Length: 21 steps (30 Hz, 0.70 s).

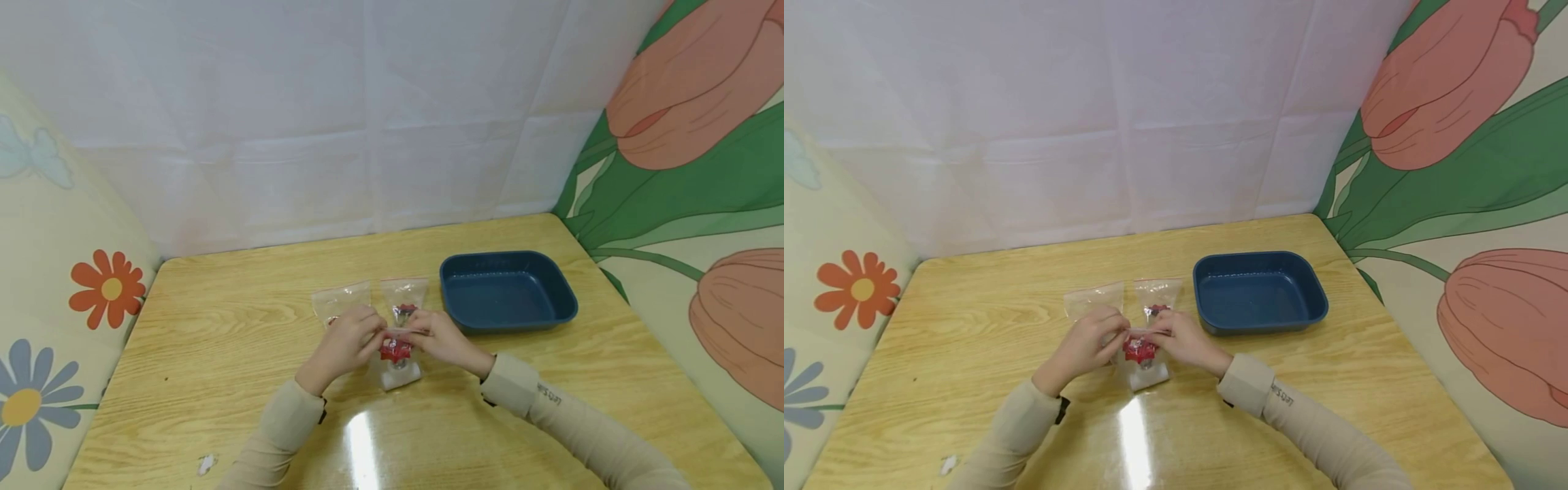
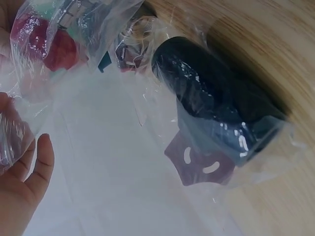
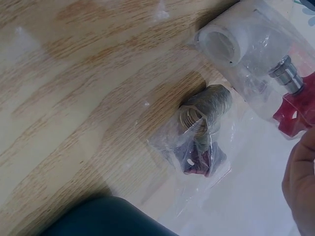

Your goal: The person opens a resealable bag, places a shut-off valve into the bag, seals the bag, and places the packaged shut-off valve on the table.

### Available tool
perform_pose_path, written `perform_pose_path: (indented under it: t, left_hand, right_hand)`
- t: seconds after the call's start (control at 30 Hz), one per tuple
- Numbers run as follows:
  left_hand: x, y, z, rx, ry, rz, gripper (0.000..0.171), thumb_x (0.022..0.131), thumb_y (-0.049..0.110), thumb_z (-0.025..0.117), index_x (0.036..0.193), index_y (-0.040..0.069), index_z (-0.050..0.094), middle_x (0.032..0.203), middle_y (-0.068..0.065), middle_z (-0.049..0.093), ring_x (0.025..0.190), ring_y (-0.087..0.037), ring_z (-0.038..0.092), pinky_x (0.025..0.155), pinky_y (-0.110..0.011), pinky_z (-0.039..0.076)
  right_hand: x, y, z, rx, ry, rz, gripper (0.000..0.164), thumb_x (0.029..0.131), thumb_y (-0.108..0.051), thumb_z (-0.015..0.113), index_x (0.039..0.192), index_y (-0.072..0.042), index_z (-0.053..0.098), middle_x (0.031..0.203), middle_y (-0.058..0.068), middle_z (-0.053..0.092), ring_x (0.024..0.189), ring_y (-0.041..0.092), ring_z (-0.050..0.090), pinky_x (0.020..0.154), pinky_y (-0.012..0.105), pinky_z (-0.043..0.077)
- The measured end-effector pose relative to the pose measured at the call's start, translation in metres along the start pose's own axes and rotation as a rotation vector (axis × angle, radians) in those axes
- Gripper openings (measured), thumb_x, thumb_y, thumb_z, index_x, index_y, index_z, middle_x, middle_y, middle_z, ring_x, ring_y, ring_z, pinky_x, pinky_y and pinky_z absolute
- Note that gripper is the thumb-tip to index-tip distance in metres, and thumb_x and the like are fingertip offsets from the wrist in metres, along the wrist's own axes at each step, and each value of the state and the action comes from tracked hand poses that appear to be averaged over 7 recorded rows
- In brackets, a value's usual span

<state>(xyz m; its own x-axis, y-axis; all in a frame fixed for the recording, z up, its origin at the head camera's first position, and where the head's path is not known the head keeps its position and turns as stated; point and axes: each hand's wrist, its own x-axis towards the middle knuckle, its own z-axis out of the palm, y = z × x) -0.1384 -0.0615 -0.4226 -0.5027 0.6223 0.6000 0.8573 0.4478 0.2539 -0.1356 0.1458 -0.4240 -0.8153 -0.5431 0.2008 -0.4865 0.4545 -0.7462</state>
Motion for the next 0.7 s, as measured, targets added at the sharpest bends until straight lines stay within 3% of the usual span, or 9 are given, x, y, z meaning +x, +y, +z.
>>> perform_pose_path:
  t: [0.23, 0.53, 0.7]
  left_hand:
    - [0.0018, 0.0006, 0.0019, 0.002, 0.008, -0.009, 0.005, 0.074, 0.002, 0.066, 0.077, 0.006, 0.064, 0.072, 0.0, 0.058, 0.064, -0.012, 0.049, 0.058, -0.02, 0.043]
    - [0.0068, 0.0024, 0.0037, 0.014, -0.006, 0.008, 0.004, 0.079, 0.009, 0.069, 0.078, 0.008, 0.065, 0.071, 0.002, 0.059, 0.063, -0.011, 0.049, 0.057, -0.022, 0.043]
    - [0.0075, 0.0026, 0.0044, 0.016, 0.002, 0.016, 0.005, 0.08, 0.007, 0.068, 0.077, 0.007, 0.064, 0.071, 0.001, 0.059, 0.064, -0.012, 0.049, 0.058, -0.023, 0.043]
  right_hand:
    - [0.0004, 0.0001, 0.0009, -0.023, 0.006, -0.009, 0.017, 0.086, -0.015, 0.064, 0.072, -0.01, 0.071, 0.066, -0.005, 0.053, 0.058, 0.003, 0.043, 0.057, 0.021, 0.04]
    - [-0.0003, 0.0016, -0.0005, -0.001, 0.0, -0.046, 0.01, 0.085, -0.008, 0.064, 0.086, -0.004, 0.073, 0.069, -0.003, 0.055, 0.058, 0.002, 0.043, 0.05, 0.019, 0.037]
    - [0.0008, 0.0012, 0.0005, -0.015, 0.018, -0.062, 0.008, 0.083, -0.008, 0.066, 0.08, -0.005, 0.072, 0.072, -0.002, 0.059, 0.062, 0.003, 0.045, 0.053, 0.019, 0.038]
